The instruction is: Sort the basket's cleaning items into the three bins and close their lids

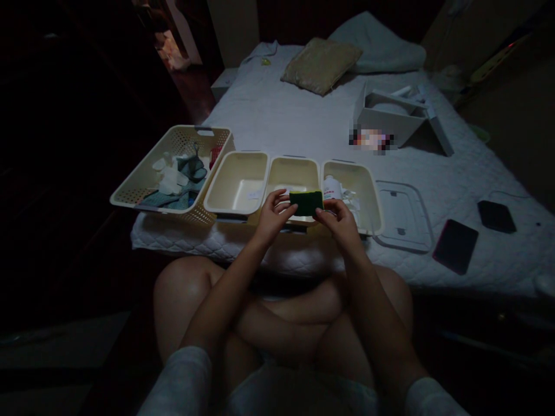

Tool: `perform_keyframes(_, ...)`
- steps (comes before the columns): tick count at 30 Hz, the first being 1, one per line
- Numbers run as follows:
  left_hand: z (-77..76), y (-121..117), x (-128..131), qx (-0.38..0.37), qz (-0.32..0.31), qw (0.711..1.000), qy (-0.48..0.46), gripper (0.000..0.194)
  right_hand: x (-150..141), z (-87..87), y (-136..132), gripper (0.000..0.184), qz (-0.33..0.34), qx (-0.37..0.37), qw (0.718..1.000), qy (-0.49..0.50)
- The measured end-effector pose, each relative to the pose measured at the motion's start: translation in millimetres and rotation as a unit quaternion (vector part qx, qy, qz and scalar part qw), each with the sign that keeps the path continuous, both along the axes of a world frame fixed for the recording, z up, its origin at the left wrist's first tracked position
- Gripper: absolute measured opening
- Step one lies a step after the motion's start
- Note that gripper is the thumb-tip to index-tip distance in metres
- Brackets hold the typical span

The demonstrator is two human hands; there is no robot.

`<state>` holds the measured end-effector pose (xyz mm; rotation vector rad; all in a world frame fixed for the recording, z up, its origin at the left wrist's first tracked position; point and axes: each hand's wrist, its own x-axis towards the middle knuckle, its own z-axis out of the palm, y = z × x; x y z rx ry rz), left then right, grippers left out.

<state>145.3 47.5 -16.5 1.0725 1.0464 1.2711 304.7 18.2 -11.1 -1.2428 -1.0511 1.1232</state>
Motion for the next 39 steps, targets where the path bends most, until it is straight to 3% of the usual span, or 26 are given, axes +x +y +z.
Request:
perform_keyframes(6, 0.4, 1.8, -6.0, -0.014, 0.025, 1.000, -0.001, 0.040, 0.6, 0.8, 0.2, 0.046, 0.013, -0.002, 1.000, 0.009)
perform_keyframes(12, 3.0, 2.3, -7.0, 0.013, 0.002, 1.000, 0.027, 0.035, 2.2, 2.9, 1.0, 0.057, -0.007, 0.016, 1.000, 0.003)
perform_keyframes(20, -1.2, 1.1, -3.7, 0.028, -0.019, 0.998, 0.045, 0.033, 5.1, -2.0, -0.3, 0.037, 0.029, 0.038, 0.997, -0.065)
perform_keyframes(39, -0.2, 0.5, -4.8, 0.036, -0.018, 0.998, 0.056, 0.030, 4.6, -2.7, -1.1, 0.037, 0.043, 0.025, 0.993, -0.106)
